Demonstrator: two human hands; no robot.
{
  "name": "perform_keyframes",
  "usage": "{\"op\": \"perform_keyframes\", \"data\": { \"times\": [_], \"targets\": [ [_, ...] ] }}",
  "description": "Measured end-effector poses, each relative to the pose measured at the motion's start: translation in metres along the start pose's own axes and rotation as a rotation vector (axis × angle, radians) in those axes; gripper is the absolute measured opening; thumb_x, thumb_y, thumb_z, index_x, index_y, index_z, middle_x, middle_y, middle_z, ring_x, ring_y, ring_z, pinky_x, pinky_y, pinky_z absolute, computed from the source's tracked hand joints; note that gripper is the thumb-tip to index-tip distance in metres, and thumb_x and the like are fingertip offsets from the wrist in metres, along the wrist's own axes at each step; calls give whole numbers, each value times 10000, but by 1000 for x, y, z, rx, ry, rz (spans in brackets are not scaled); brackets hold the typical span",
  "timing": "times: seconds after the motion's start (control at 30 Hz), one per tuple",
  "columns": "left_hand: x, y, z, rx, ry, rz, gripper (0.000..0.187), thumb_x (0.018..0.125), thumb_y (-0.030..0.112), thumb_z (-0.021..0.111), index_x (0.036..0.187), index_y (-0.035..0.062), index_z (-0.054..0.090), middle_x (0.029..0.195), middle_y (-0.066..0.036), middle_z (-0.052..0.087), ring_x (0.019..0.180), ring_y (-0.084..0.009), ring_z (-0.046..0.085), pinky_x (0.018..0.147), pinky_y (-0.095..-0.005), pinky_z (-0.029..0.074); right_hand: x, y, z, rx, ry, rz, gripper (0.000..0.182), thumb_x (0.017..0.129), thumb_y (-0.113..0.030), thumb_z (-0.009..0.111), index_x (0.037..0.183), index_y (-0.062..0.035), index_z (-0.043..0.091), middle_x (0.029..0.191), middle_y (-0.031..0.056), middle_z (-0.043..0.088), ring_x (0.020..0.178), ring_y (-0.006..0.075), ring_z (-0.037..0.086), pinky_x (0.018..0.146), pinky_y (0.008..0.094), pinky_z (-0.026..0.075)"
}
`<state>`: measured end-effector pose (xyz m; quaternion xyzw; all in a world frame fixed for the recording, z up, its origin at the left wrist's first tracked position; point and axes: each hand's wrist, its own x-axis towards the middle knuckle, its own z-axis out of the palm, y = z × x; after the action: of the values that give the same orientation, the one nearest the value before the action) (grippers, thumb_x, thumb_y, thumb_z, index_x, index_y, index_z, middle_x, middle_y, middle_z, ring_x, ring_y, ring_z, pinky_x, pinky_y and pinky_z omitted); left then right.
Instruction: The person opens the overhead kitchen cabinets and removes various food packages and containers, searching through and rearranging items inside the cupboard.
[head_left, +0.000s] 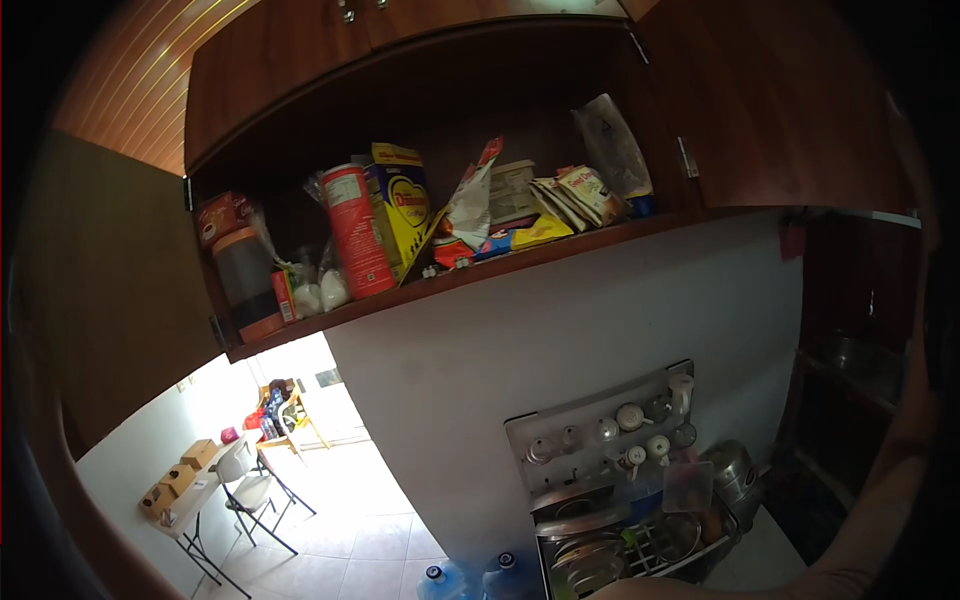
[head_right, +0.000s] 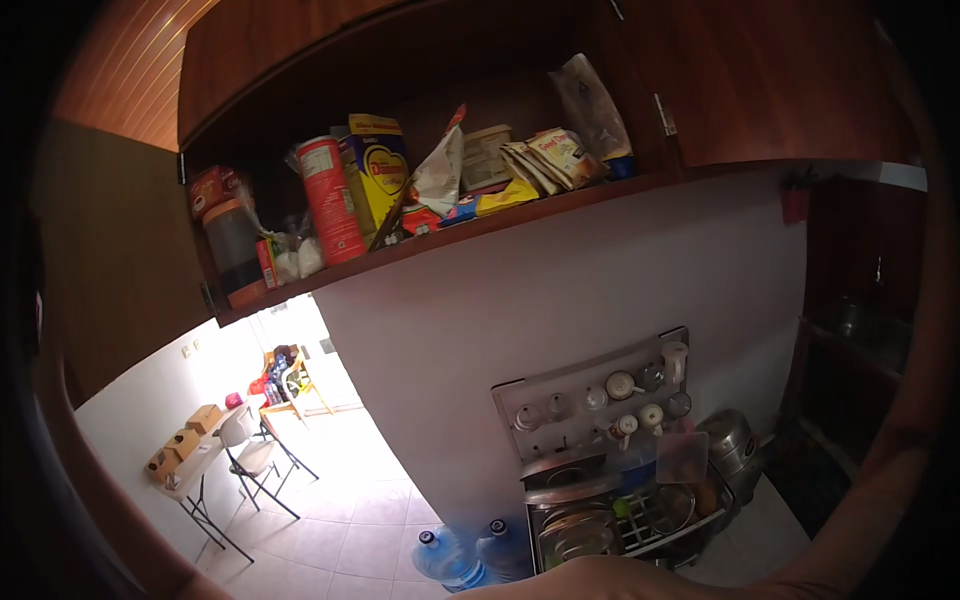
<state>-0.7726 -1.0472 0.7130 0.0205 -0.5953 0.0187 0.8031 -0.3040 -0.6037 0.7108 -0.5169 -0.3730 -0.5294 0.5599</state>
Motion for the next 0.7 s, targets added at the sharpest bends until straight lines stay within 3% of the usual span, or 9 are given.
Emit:
{"op": "perform_keyframes", "data": {
  "times": [0.13, 0.23, 0.4, 0.53, 0.63, 0.67, 0.7],
  "targets": [
    [-2, 11, -13, 68, -29, 80, 445, 859, 256, 388, 1265, 80, 341, 1197, -194, 456, 985, -334, 525, 822, -445, 424, -6, -10, 4, -154, 108, -115, 465, 819, -320, 466, 1258, -176, 418, 1300, 261, 325, 1175, 400, 346, 926, 542, 300],
    [-6, 7, -6, -63, -25, 110, 473, 874, 350, 305, 1294, 133, 315, 1236, -160, 432, 1000, -306, 529, 826, -426, 443, -15, -15, 18, 56, 195, -196, 502, 794, -415, 478, 1242, -190, 447, 1322, 272, 280, 1181, 437, 319, 954, 574, 230],
    [-17, 3, -1, -230, -36, 147, 523, 894, 475, 193, 1332, 204, 280, 1287, -114, 400, 1020, -270, 534, 830, -400, 469, -24, -44, 18, 166, 265, -333, 524, 790, -461, 474, 1244, -199, 456, 1357, 244, 234, 1225, 424, 260, 965, 597, 175],
    [-27, 25, -19, 88, -90, 120, 545, 886, 516, 164, 1341, 232, 264, 1332, -82, 344, 1122, -233, 463, 941, -468, 369, -36, -62, 7, 212, 318, -431, 542, 787, -496, 471, 1245, -206, 462, 1383, 223, 199, 1258, 413, 215, 972, 614, 134],
    [-35, 34, -34, 504, -59, 273, 526, 895, 504, 148, 1343, 252, 260, 1372, -61, 280, 1208, -209, 372, 1012, -506, 244, -53, -96, 2, 623, 149, -545, 608, 746, -508, 541, 1265, -210, 438, 1419, 146, 159, 1298, 359, 153, 969, 635, 106],
    [-36, 35, -38, 512, -62, 274, 526, 895, 504, 148, 1343, 252, 260, 1372, -61, 280, 1208, -209, 372, 1012, -506, 244, -57, -107, 3, 630, 151, -545, 608, 746, -508, 541, 1265, -210, 438, 1419, 146, 159, 1298, 359, 153, 969, 635, 106],
    [-37, 37, -42, 519, -97, 260, 525, 895, 504, 149, 1343, 254, 259, 1378, -58, 268, 1229, -208, 338, 1021, -511, 215, -62, -119, 5, 636, 139, -549, 523, 792, -413, 506, 1252, -172, 442, 1400, 131, 209, 1278, 324, 211, 974, 552, 177]
  ]
}}
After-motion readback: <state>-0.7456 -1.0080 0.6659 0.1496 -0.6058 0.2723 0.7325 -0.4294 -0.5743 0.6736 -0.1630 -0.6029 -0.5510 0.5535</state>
